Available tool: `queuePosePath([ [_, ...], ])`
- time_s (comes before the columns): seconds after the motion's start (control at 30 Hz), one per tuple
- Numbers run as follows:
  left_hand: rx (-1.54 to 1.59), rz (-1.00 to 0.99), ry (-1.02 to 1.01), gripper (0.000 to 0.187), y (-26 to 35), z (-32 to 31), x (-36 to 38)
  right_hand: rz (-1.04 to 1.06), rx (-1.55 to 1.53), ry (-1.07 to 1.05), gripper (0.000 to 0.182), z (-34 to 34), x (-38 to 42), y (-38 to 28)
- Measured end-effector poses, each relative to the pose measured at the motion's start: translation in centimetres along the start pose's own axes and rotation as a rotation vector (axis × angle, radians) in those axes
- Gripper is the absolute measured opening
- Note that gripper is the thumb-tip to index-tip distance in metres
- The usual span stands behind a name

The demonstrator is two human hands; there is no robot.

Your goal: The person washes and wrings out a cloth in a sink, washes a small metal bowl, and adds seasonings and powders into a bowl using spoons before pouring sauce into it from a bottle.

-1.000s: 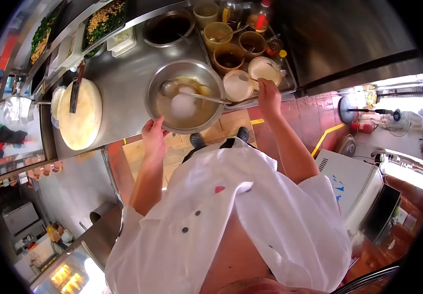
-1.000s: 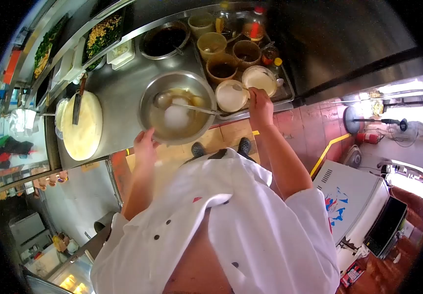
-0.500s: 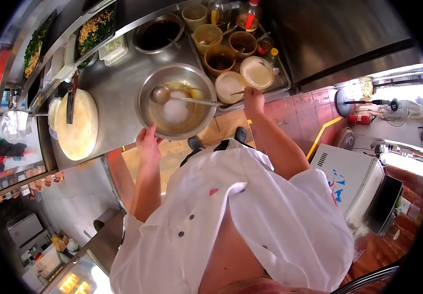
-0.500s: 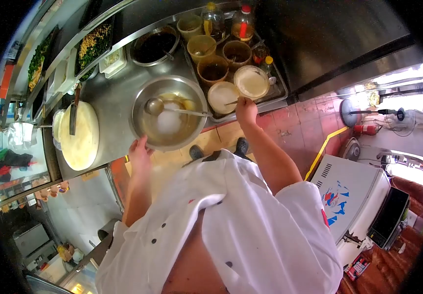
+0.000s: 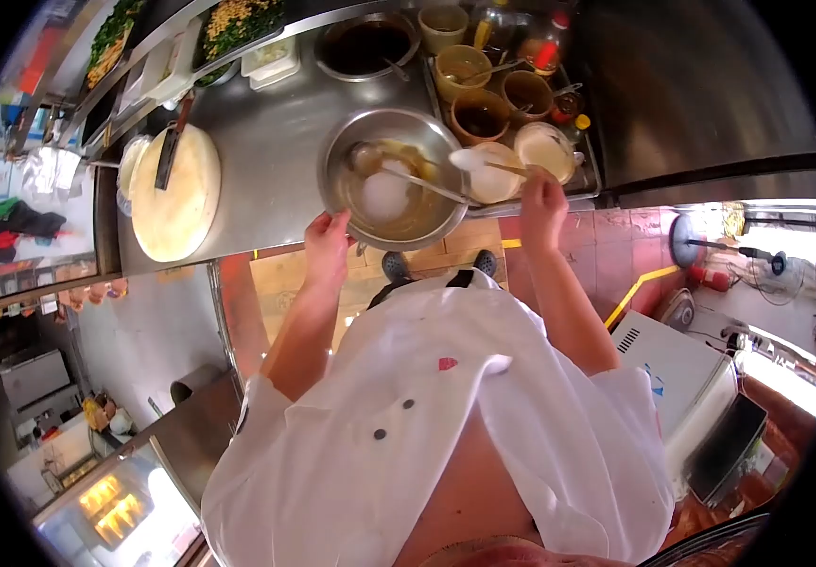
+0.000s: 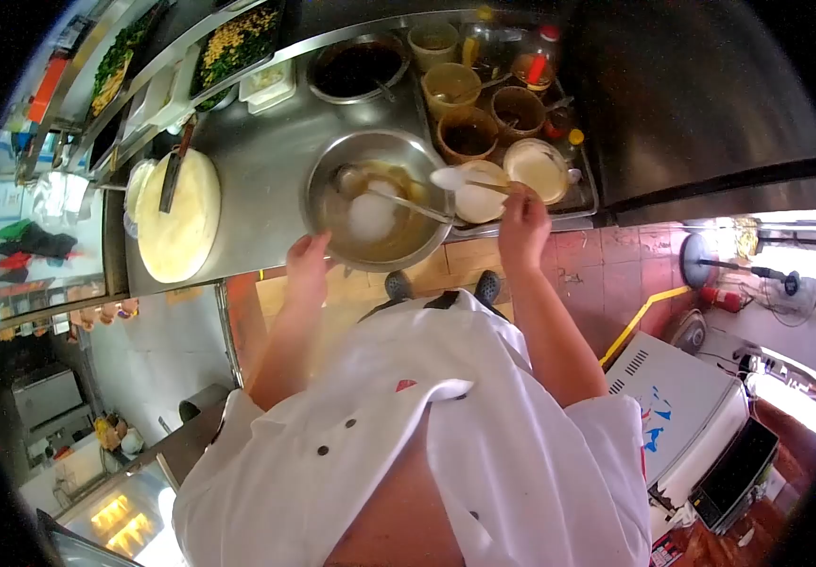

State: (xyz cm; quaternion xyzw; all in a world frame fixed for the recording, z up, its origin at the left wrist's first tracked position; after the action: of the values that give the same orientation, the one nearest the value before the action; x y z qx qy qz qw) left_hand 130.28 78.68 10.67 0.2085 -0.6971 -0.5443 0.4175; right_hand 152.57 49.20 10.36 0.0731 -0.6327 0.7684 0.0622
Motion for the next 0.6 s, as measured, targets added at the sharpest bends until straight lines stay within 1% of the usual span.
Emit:
queuePosePath([
  [0.03,0.003,0.004,-0.019,0.025,-0.2,-0.3,-0.2,0.084,0.024,-0.045,0.018,-1.3,1.7,-1.9],
  [0.07,0.011,-0.004,-0.025,0.025,0.2,-0.8,-0.1,0.14,0.271,-0.154,0.016,-2.8,2.9,-2.8],
  [0.1,0.014,-0.001,-0.034,0.025,0.3,-1.1,0.0,0.292,0.273,-0.273,0.017,-4.4,4.7,-5.7],
  [0.17,0.021,0.005,-0.059,0.025,0.6,-1.5,-0.1,0.462,0.267,-0.324,0.017,-5.1,5.1,-6.3],
  [0.27,0.01,-0.023,-0.039,0.025,0.3,-1.2,-0.2,0.313,0.208,-0.22,0.017,-2.6,3.2,-4.6],
  [0.37,0.034,-0.022,-0.001,0.025,0.9,-1.0,0.4,0.377,0.33,-0.043,0.017,0.6,0.9,-3.6],
  [0.4,0.033,-0.025,0.007,0.025,1.0,-0.9,0.5,0.464,0.408,0.004,0.016,1.1,-0.1,-2.5],
  [0.43,0.03,-0.027,0.013,0.025,1.1,-0.8,0.6,0.473,0.41,0.024,0.015,1.2,-0.8,-1.1],
  [0.5,0.023,-0.029,0.03,0.025,1.3,-0.7,0.8,0.486,0.413,0.066,0.014,1.3,-2.2,2.0],
  [0.53,0.019,-0.029,0.044,0.025,1.4,-0.6,0.9,0.496,0.47,0.104,0.013,1.2,-3.0,4.0],
  [0.6,0.02,-0.027,0.053,0.025,1.3,-0.4,1.0,0.397,0.446,0.111,0.017,0.9,-3.7,7.1],
])
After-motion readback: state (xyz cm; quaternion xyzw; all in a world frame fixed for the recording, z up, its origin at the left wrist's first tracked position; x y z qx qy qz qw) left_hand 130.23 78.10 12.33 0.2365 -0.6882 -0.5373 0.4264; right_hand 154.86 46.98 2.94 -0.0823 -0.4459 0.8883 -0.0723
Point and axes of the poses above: each hand's wrist, its own x-axis away from the middle knuckle, its own z-axis out of the back of the hand, y = z × x, the point moved 4 cm from there along -x, towards the middle knuckle, and after that the axes turned 10 degrees about -z, right-handed, at the moved point
